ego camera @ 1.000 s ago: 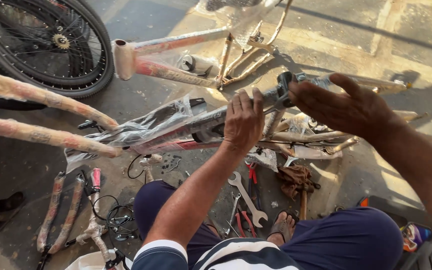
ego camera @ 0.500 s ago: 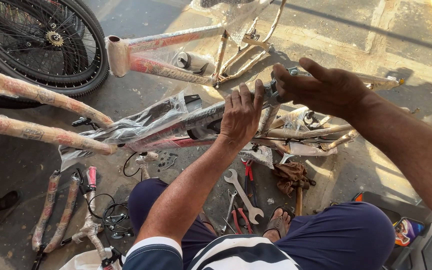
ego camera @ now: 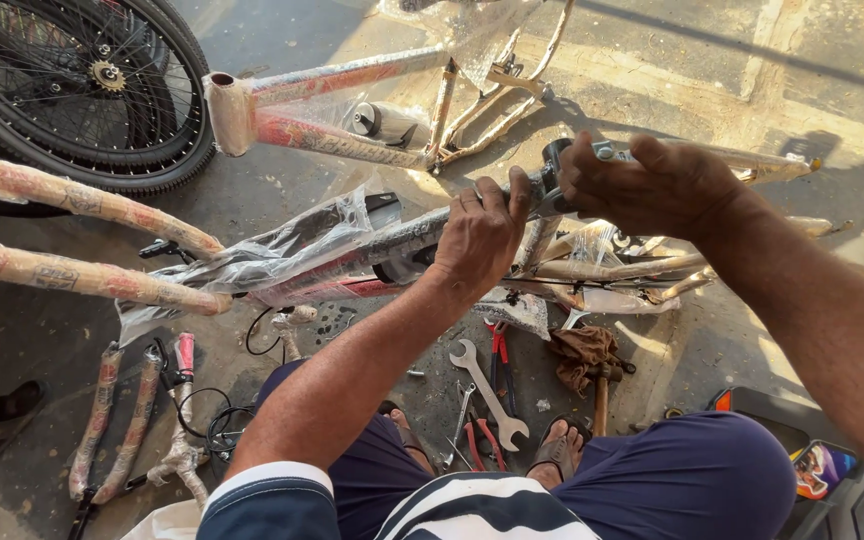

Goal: The person is assembling a bicycle frame, specifically focusing on the crankset area. They use a wrench to tighten bolts on the crank arm and chainring, repeatedly adjusting and checking the fit of the components.

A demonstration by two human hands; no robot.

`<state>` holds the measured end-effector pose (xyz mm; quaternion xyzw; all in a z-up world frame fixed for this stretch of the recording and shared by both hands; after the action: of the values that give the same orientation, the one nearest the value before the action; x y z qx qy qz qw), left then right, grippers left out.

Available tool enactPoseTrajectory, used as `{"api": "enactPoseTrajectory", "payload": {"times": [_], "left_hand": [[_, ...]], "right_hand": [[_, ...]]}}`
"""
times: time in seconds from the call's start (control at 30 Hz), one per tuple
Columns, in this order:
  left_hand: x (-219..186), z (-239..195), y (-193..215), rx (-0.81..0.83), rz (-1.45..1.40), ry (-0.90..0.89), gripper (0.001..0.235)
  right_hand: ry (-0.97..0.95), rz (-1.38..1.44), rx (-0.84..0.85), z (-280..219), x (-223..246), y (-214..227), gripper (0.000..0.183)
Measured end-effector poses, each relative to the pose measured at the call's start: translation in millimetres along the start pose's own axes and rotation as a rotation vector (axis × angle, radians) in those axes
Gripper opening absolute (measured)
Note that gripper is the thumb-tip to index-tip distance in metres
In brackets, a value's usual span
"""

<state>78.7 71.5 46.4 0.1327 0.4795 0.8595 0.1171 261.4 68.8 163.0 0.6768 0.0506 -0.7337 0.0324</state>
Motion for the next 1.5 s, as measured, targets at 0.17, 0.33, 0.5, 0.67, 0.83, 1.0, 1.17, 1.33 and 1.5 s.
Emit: {"api": "enactPoseTrajectory", "payload": {"times": [0.17, 0.33, 0.5, 0.67, 0.83, 1.0, 1.17, 1.33, 1.5], "left_hand": [[9, 14, 18, 0.296, -0.102, -0.065, 0.054], [11, 3, 16, 0.282, -0.008, -0.063, 0.057], [27, -25, -18, -0.221, -0.362, -0.015, 0.055], [33, -36, -50, -0.396, -0.478, 0.038, 0.061], [26, -39, -49, -0.447, -0.51, 0.176, 0.061], [36, -29, -55, -0.318, -0.497, 0.082, 0.068], [34, -34, -55, -0.402, -0.44, 0.087, 0.064], [25, -41, -56, -0.482, -0.429, 0.244, 0.061], [25, -41, -64, -0.476, -0.426, 0.289, 0.063]], "right_hand": [[-0.104, 0.04, 0.0, -6, 8, 6, 0.03], [-0.156, 0.183, 0.05, -19, 33, 2, 0.037], [-0.044, 0.356, 0.18, -36, 38, -1, 0.062], [0.025, 0.407, 0.309, -47, 59, -16, 0.047], [0.046, 0.517, 0.456, -67, 87, -28, 0.061], [0.044, 0.519, 0.425, -64, 80, -24, 0.048], [-0.014, 0.145, 0.199, -35, 45, -8, 0.035], [-0.088, 0.26, 0.188, -22, 31, 0, 0.028], [-0.096, 0.362, 0.266, -16, 23, 6, 0.026]]}}
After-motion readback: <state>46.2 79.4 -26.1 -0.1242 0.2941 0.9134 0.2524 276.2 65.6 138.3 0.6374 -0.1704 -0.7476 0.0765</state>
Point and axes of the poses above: each hand's wrist, its own z-axis towards the middle knuckle, its own y-axis out of the back of the hand, x = y × z, the point moved 3 cm from there along z, towards the middle knuckle, and after that the axes turned 13 degrees about y, right-handed, at the moved point
